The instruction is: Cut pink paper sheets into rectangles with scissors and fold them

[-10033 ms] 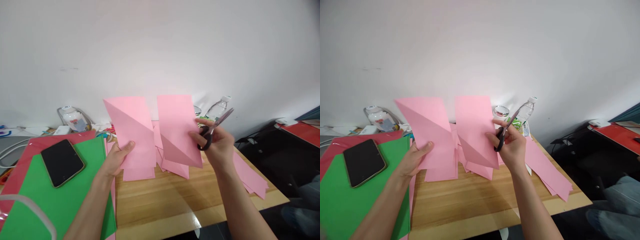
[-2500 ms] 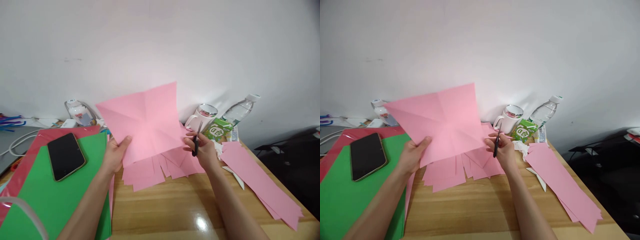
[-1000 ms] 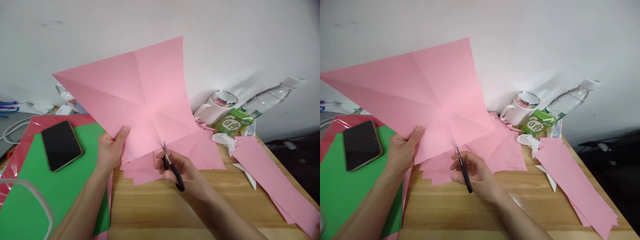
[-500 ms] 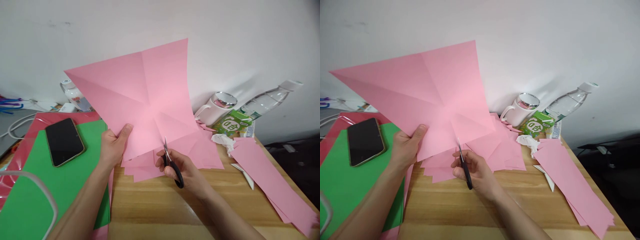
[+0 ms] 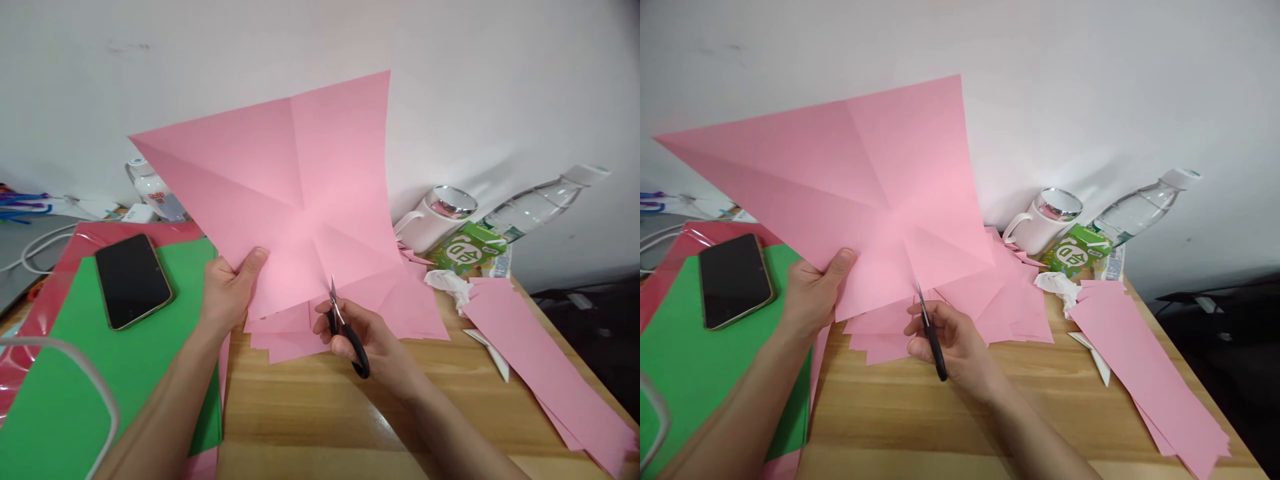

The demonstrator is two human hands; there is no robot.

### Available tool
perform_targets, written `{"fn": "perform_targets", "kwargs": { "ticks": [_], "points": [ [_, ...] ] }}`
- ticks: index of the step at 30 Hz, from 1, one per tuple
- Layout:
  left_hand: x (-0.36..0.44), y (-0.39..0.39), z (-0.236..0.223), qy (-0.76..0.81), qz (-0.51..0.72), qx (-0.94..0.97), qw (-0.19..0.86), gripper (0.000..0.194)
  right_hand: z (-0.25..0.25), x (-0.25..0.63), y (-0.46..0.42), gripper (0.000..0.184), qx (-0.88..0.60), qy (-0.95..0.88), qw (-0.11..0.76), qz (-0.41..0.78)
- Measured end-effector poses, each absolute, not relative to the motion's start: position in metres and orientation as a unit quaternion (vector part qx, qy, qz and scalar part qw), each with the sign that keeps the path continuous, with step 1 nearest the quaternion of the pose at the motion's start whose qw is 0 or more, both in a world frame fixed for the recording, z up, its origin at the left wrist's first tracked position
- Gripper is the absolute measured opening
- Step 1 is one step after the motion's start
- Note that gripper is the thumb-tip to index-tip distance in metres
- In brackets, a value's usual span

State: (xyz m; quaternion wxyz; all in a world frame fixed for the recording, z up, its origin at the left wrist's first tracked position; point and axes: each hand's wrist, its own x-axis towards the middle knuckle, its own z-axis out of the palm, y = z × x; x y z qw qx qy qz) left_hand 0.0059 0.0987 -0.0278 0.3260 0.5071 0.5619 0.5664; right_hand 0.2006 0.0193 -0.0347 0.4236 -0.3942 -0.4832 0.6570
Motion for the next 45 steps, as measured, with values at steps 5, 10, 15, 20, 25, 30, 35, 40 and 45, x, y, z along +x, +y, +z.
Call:
{"fn": "perform_targets", "kwargs": {
  "ticks": [5, 10, 15, 20, 25, 30, 35, 40, 45],
  "points": [
    [0.0066, 0.0975, -0.0263, 0.570, 0.561, 0.506, 0.323, 0.031, -0.0337, 0.2000, 0.0188, 0.037, -0.399, -0.483, 0.426, 0.653],
    [0.0072, 0.0979, -0.0275, 0.561, 0.572, 0.505, 0.322, 0.030, -0.0331, 0.2006, 0.0187, 0.038, -0.404, -0.482, 0.419, 0.655],
    [0.0064, 0.0987, -0.0291, 0.554, 0.575, 0.507, 0.325, 0.027, -0.0336, 0.2003, 0.0187, 0.037, -0.401, -0.481, 0.423, 0.655],
    [0.0055, 0.0985, -0.0283, 0.567, 0.565, 0.514, 0.307, 0.031, -0.0339, 0.1994, 0.0188, 0.036, -0.404, -0.475, 0.425, 0.656],
    [0.0048, 0.0981, -0.0273, 0.564, 0.560, 0.519, 0.315, 0.032, -0.0342, 0.1991, 0.0193, 0.036, -0.411, -0.478, 0.422, 0.651],
    [0.0046, 0.0987, -0.0289, 0.562, 0.563, 0.517, 0.316, 0.029, -0.0328, 0.1978, 0.0197, 0.036, -0.423, -0.477, 0.424, 0.643],
    [0.0042, 0.0989, -0.0299, 0.559, 0.563, 0.520, 0.315, 0.029, -0.0336, 0.1972, 0.0194, 0.033, -0.429, -0.481, 0.432, 0.631],
    [0.0029, 0.0992, -0.0297, 0.567, 0.558, 0.524, 0.304, 0.029, -0.0344, 0.1974, 0.0198, 0.034, -0.439, -0.490, 0.435, 0.616],
    [0.0025, 0.0994, -0.0295, 0.568, 0.556, 0.524, 0.306, 0.029, -0.0352, 0.1982, 0.0205, 0.034, -0.441, -0.487, 0.434, 0.616]
  ]
}}
